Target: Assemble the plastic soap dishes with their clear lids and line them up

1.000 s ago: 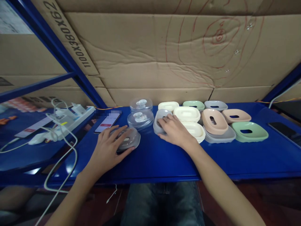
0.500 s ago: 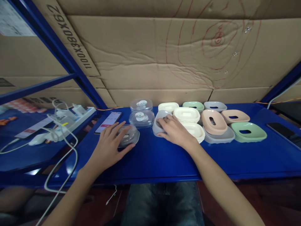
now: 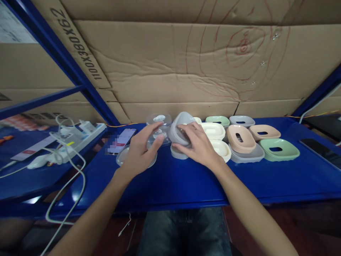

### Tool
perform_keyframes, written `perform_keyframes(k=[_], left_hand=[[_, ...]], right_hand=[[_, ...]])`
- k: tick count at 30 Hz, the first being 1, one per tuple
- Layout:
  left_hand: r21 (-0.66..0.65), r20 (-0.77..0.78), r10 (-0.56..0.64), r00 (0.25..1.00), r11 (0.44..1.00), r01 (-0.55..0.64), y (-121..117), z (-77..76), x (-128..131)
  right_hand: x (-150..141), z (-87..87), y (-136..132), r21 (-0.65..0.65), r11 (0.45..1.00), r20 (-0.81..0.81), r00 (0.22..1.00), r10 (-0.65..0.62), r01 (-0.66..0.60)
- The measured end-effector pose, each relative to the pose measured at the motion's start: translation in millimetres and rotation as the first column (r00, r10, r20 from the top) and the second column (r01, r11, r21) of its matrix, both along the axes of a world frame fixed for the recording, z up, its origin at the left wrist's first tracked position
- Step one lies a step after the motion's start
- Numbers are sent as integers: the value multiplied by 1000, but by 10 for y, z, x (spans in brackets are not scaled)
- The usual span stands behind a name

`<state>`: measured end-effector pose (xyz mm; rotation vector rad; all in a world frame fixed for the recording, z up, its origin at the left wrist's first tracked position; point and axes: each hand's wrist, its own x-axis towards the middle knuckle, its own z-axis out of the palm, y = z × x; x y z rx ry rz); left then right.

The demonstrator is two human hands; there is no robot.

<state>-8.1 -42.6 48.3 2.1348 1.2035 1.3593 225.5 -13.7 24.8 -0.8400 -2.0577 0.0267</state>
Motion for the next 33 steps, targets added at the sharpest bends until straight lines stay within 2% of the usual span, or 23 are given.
perform_keyframes(k=[2, 3, 5, 8, 11, 13, 16, 18, 20, 22, 24, 27, 33], left_hand=[[-177, 328, -71, 942, 975, 135, 76, 78, 212], [-263, 456, -103, 884, 933, 245, 119, 98, 302], [-351, 656, -142, 741, 812, 467, 203, 99, 435], [-369, 815, -110, 568, 658, 657, 298, 28, 508], [-392, 852, -61, 520, 584, 710, 341, -66, 492], [-402, 855, -46, 517, 570, 716, 350, -108, 477], [-397, 864, -11, 503, 599, 695, 357, -119, 470], [-393, 872, 17, 490, 621, 678, 361, -100, 468], [-396, 877, 39, 479, 624, 674, 367, -76, 462], [-404, 879, 57, 474, 618, 674, 375, -61, 452], [-411, 878, 73, 474, 622, 666, 384, -59, 444], [-422, 876, 100, 471, 631, 651, 397, -68, 442], [-439, 870, 129, 476, 642, 629, 391, -82, 464]], right_hand=[[-8, -4, -12, 83, 997, -66, 998, 1, 4], [-11, -8, -16, 114, 993, -86, 996, 10, 0], [-15, -18, -17, 138, 990, -103, 994, 22, -8], [-21, -35, -5, 91, 996, -85, 996, 15, -7], [-36, -44, -1, 45, 998, -54, 998, 38, -36], [-45, -29, -16, 40, 997, -40, 997, 69, -68], [0, 59, -42, 51, 995, -64, 994, 92, -88], [103, 165, -24, 54, 999, -107, 994, 13, -7], [263, 285, 51, 42, 991, -103, 987, -124, 129], [446, 386, 181, 8, 974, 10, 974, -227, 227], [605, 434, 333, -79, 954, 211, 940, -267, 289], [739, 373, 510, -219, 903, 430, 867, -250, 369], [735, 72, 594, -248, 870, 522, 815, -251, 427]])
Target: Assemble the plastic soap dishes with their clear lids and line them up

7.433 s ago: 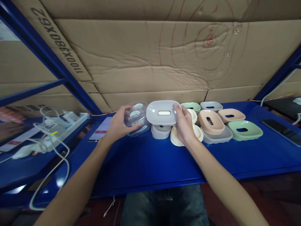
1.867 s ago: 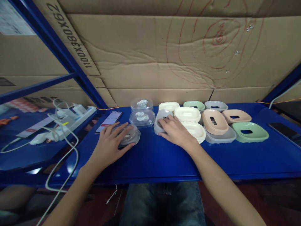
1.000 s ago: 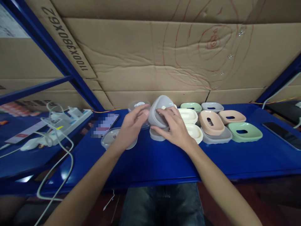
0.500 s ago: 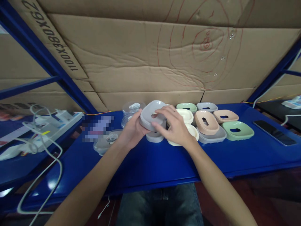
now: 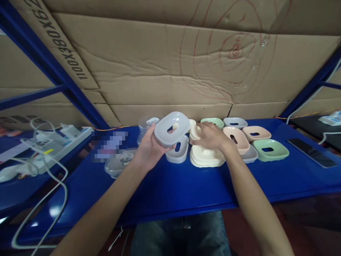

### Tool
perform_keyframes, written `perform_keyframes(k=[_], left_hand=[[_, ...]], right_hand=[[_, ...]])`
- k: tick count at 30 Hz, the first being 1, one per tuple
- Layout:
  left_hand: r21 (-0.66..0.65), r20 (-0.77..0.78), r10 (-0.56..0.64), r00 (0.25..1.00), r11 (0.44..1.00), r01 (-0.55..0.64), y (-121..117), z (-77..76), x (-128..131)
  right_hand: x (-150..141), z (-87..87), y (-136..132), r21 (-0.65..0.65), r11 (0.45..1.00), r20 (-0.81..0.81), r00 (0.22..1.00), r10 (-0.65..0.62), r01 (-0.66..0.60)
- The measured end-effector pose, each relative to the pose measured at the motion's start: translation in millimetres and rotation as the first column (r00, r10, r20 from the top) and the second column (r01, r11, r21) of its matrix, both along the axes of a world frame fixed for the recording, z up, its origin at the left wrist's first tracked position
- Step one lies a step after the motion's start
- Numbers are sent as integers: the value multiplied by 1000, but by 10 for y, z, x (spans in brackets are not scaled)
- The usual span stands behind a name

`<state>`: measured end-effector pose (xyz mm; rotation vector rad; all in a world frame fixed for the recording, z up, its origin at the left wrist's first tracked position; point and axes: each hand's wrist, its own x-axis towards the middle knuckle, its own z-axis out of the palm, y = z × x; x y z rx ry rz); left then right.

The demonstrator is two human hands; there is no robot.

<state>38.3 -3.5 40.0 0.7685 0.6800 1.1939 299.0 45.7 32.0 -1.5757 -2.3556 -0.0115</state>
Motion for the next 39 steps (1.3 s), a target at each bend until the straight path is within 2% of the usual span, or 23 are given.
perform_keyframes(k=[4, 7, 11, 17, 25, 31, 35, 39], left_hand=[[17, -12, -14, 1000, 1000, 15, -14, -19, 3], [25, -10, -25, 1000, 999, 25, -12, -31, -3], [29, 3, -37, 999, 999, 37, -7, -32, -8], [24, 56, 10, 998, 1000, -11, -38, 12, 31], [-1, -6, 171, 985, 985, -171, -60, -6, 66], [111, -12, 306, 952, 946, -303, -62, -80, 76], [190, -82, 309, 948, 938, -289, -90, -111, 87], [181, -83, 234, 969, 959, -216, -113, -111, 76]], right_hand=[[-24, -65, 22, 21, 998, 38, 998, -52, 51], [-23, -90, 42, 65, 997, 7, 999, -45, 45], [-19, -117, 48, 200, 979, -99, 995, -11, 30], [-42, -52, -34, 400, 916, -206, 977, 57, 31], [-378, -50, -271, 377, 916, -225, 946, 234, -137], [-516, -120, -286, 416, 896, -226, 937, 265, -153], [-507, -135, -275, 490, 856, -195, 937, 290, -163], [-502, -114, -278, 529, 822, -167, 923, 346, -213]])
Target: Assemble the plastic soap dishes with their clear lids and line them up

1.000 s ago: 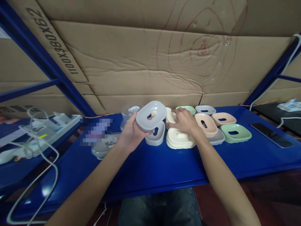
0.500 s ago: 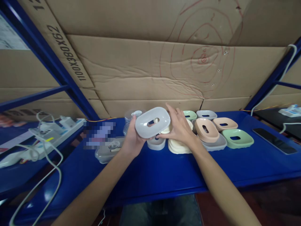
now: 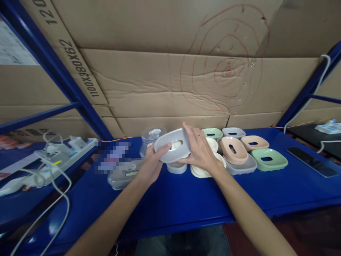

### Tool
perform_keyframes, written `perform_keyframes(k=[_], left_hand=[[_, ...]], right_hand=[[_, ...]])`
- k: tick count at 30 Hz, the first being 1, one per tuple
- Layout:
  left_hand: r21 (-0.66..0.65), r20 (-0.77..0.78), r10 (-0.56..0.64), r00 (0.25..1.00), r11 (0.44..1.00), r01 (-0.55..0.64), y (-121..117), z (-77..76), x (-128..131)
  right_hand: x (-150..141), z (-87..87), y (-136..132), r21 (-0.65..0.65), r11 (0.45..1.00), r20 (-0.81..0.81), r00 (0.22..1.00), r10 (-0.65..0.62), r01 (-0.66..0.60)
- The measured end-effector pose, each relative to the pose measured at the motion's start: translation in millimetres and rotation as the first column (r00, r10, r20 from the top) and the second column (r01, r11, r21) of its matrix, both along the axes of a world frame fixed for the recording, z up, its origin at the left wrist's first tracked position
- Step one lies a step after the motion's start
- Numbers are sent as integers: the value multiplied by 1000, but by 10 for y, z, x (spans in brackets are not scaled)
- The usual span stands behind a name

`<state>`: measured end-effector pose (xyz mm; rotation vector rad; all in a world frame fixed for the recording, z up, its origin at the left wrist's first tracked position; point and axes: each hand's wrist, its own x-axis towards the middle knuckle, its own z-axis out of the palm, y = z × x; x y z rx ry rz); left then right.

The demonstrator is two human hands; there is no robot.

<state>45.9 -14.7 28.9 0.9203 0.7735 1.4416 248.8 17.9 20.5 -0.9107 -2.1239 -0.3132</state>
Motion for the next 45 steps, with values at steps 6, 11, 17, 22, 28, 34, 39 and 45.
perform_keyframes(k=[6, 11, 17, 22, 28, 34, 39, 45], left_hand=[[-95, 44, -111, 993, 989, 115, 8, -8, -27], [-88, 57, -60, 997, 994, 65, 31, -15, -22], [-40, 54, -11, 998, 999, 13, 61, -45, -40], [65, -27, 21, 999, 998, -19, 65, -97, -24], [102, -91, 67, 994, 993, -57, 78, -102, -22], [99, -77, 39, 996, 995, -31, 83, -96, -26], [80, -23, -5, 1000, 997, 7, 68, -80, -23], [101, -64, -22, 998, 994, 29, 51, -71, -27]], right_hand=[[-39, 31, -32, 59, 997, 13, 998, 55, -56], [-12, 120, -74, 23, 995, 19, 995, 98, -99], [82, 175, -46, -164, 976, -381, 922, 69, -141], [44, 119, 42, -427, 863, -596, 801, -45, -269], [-65, 151, -15, -398, 855, -633, 774, 6, -332], [-40, 161, 5, -398, 826, -670, 742, 36, -399], [-47, 158, 14, -413, 768, -785, 619, -28, -490], [-102, 205, -38, -475, 560, -866, 474, -159, -679]])
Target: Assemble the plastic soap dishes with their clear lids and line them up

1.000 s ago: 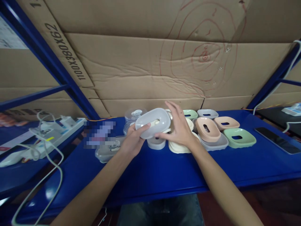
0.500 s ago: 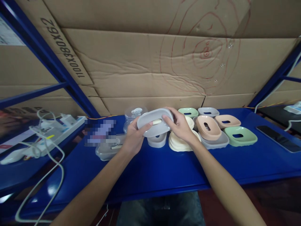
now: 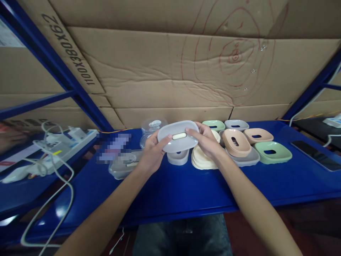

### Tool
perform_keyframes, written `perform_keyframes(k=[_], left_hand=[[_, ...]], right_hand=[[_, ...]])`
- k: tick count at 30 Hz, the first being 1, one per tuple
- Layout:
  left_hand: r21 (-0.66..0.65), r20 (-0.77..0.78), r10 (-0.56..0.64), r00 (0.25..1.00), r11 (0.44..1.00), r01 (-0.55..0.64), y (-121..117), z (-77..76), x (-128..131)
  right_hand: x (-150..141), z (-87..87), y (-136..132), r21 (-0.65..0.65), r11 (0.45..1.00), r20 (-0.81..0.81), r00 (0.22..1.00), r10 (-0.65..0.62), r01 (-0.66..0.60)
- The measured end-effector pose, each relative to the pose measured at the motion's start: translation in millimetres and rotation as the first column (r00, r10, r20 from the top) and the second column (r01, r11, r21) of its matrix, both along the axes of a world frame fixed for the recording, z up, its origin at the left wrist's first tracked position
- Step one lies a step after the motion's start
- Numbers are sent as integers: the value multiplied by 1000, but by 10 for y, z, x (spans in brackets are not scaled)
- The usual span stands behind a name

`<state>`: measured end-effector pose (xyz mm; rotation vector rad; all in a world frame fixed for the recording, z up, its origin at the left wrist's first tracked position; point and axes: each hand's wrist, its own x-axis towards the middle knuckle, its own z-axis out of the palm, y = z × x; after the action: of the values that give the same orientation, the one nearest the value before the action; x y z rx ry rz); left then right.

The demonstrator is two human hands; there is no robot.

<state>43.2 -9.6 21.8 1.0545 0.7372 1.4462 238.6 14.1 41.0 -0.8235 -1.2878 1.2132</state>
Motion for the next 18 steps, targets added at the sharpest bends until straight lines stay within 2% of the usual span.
perform_keyframes(k=[3, 8, 10, 13, 15, 16, 18], left_hand=[[-1, -23, 14, 1000, 1000, -14, 5, 0, 5], [-5, 45, -7, 999, 1000, 7, 0, 26, 29], [27, 24, 2, 1000, 1000, -3, -7, 40, 21], [175, -148, 168, 975, 974, -142, -7, 100, -59], [332, -307, 345, 887, 912, -240, 16, 192, -179], [415, -391, 428, 815, 872, -259, 39, 252, -257], [537, -591, 530, 608, 821, -195, 111, 373, -433]], right_hand=[[-12, 15, -10, -46, 999, -15, 1000, 11, -11], [-59, 14, -33, -56, 997, -84, 995, -51, 46], [-70, 3, -25, -61, 996, -120, 991, -67, 60], [-29, -7, 42, -106, 986, -227, 963, -147, 126], [41, -3, 116, -166, 966, -320, 916, -244, 199], [84, 2, 156, -201, 951, -359, 886, -295, 235], [168, 9, 226, -262, 920, -409, 830, -379, 291]])
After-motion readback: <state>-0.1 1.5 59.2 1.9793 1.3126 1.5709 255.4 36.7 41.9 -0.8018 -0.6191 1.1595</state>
